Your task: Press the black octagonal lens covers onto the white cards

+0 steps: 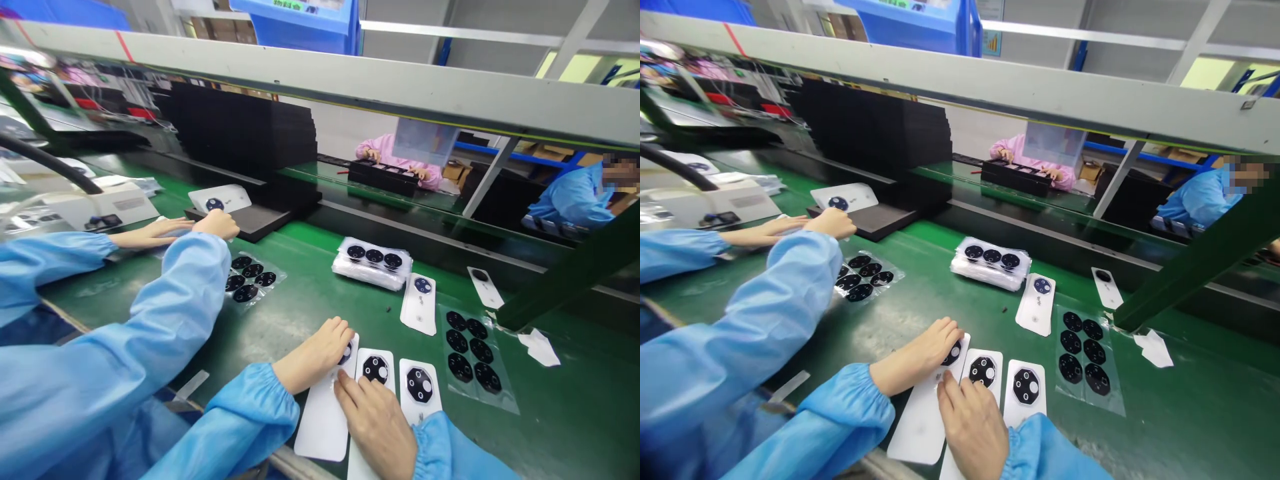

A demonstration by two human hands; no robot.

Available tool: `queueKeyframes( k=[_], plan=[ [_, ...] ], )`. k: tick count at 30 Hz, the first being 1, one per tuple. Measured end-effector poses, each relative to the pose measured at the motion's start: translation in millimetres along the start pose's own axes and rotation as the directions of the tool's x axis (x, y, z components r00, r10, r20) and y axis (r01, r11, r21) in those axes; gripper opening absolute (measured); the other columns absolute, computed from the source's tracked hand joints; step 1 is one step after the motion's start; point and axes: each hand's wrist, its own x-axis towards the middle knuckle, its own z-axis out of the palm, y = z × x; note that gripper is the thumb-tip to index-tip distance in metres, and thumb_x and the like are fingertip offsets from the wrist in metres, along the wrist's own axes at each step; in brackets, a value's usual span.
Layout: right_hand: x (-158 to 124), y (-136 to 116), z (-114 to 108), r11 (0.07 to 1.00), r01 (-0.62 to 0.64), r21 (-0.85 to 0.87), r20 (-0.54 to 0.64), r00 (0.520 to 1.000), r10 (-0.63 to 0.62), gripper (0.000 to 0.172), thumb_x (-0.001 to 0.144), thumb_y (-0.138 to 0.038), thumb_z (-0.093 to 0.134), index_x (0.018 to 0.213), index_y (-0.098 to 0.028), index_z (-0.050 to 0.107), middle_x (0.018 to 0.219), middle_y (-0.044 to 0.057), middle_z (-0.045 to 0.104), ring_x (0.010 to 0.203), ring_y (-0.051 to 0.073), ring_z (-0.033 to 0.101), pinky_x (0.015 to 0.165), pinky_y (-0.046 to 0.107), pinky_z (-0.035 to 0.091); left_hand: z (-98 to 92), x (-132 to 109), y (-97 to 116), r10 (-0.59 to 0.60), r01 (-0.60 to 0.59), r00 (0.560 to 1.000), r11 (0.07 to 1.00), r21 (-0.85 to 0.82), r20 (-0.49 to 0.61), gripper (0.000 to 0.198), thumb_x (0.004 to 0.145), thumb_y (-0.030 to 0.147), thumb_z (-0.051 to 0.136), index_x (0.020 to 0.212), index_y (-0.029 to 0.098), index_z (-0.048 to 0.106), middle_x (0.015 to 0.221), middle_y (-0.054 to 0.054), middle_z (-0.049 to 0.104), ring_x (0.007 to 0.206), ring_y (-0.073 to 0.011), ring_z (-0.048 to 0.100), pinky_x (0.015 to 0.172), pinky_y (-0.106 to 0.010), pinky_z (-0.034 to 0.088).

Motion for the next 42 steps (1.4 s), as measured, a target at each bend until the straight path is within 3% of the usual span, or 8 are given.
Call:
queueKeyframes(
  k=[6,15,21,28,31,36,39,42],
  plan=[
    [1,-3,0,1.000,-0.005,-0.005,-0.020,1.000,0.005,0.036,0.088,0.000,0.031,0.111,-0.007,0.058,0.108,0.014,0.065,0.071,0.020,0.056,0.058,0.033,0.046,-8.2,-19,9,0.002,0.000,0.999,0.999,0.037,-0.042,0.029,0.089,0.002,0.030,0.109,0.013,0.047,0.094,-0.010,0.053,0.087,-0.0238,0.047,0.078,-0.038,0.040],
    [1,-4,0,1.000,0.000,-0.016,0.015,1.000,0.000,0.036,0.087,0.001,0.032,0.112,-0.005,0.057,0.112,0.015,0.065,0.074,0.021,0.057,0.062,0.033,0.048,-0.2,-35,0,-0.035,0.032,0.996,0.999,-0.039,-0.081,0.026,0.087,-0.002,0.031,0.090,0.016,0.049,0.091,-0.006,0.051,0.085,-0.0194,0.046,0.077,-0.031,0.044],
    [1,-4,-2,0.999,0.012,-0.032,-0.008,1.000,-0.013,0.040,0.089,0.001,0.026,0.111,-0.005,0.058,0.110,0.015,0.065,0.073,0.020,0.057,0.061,0.032,0.047,1.9,-35,10,-0.070,0.069,0.992,0.998,-0.015,-0.106,0.023,0.085,-0.002,0.036,0.088,0.015,0.050,0.091,-0.007,0.052,0.083,-0.0209,0.047,0.073,-0.034,0.044],
    [4,-5,-3,1.000,-0.005,0.003,-0.070,0.998,0.005,0.037,0.090,0.000,0.025,0.091,-0.011,0.060,0.079,0.008,0.062,0.060,0.019,0.051,0.053,0.032,0.041,3.1,-18,35,-0.142,0.142,0.986,0.990,-0.005,-0.088,0.029,0.080,-0.006,0.033,0.079,0.017,0.051,0.083,-0.007,0.055,0.077,-0.0223,0.051,0.071,-0.037,0.044],
    [2,-6,0,0.999,-0.025,0.030,-0.080,0.996,0.027,0.038,0.091,-0.002,0.026,0.074,-0.016,0.057,0.070,0.005,0.058,0.058,0.018,0.049,0.051,0.032,0.038,0.5,-14,48,-0.207,0.202,0.976,0.977,-0.074,-0.066,0.029,0.077,-0.007,0.034,0.078,0.017,0.050,0.084,-0.007,0.057,0.078,-0.0220,0.055,0.071,-0.036,0.045],
    [1,-5,0,0.999,-0.018,0.037,-0.060,0.998,0.021,0.034,0.091,-0.003,0.029,0.076,-0.016,0.057,0.072,0.005,0.058,0.059,0.018,0.050,0.053,0.032,0.038,-4.6,5,47,-0.296,0.276,0.955,0.913,-0.301,-0.021,0.024,0.077,-0.002,0.039,0.085,0.018,0.051,0.076,-0.003,0.060,0.067,-0.0197,0.058,0.061,-0.031,0.045],
    [2,-4,-5,1.000,0.005,0.027,-0.044,0.999,-0.004,0.030,0.090,-0.001,0.031,0.093,-0.010,0.059,0.076,0.007,0.061,0.062,0.019,0.052,0.054,0.032,0.040,-8.3,32,33,-0.330,0.284,0.944,0.825,-0.489,-0.010,0.017,0.075,0.004,0.046,0.081,0.019,0.050,0.058,0.005,0.055,0.056,-0.0155,0.057,0.054,-0.025,0.043],
    [2,-4,-5,1.000,0.029,-0.009,0.002,1.000,-0.029,0.033,0.087,0.003,0.034,0.114,0.000,0.052,0.092,0.014,0.066,0.067,0.020,0.056,0.057,0.033,0.044,-23.2,56,21,-0.371,0.248,0.927,0.708,-0.661,-0.050,0.007,0.078,0.013,0.047,0.079,0.019,0.049,0.059,0.005,0.055,0.055,-0.0125,0.057,0.052,-0.022,0.044]
  ],
)
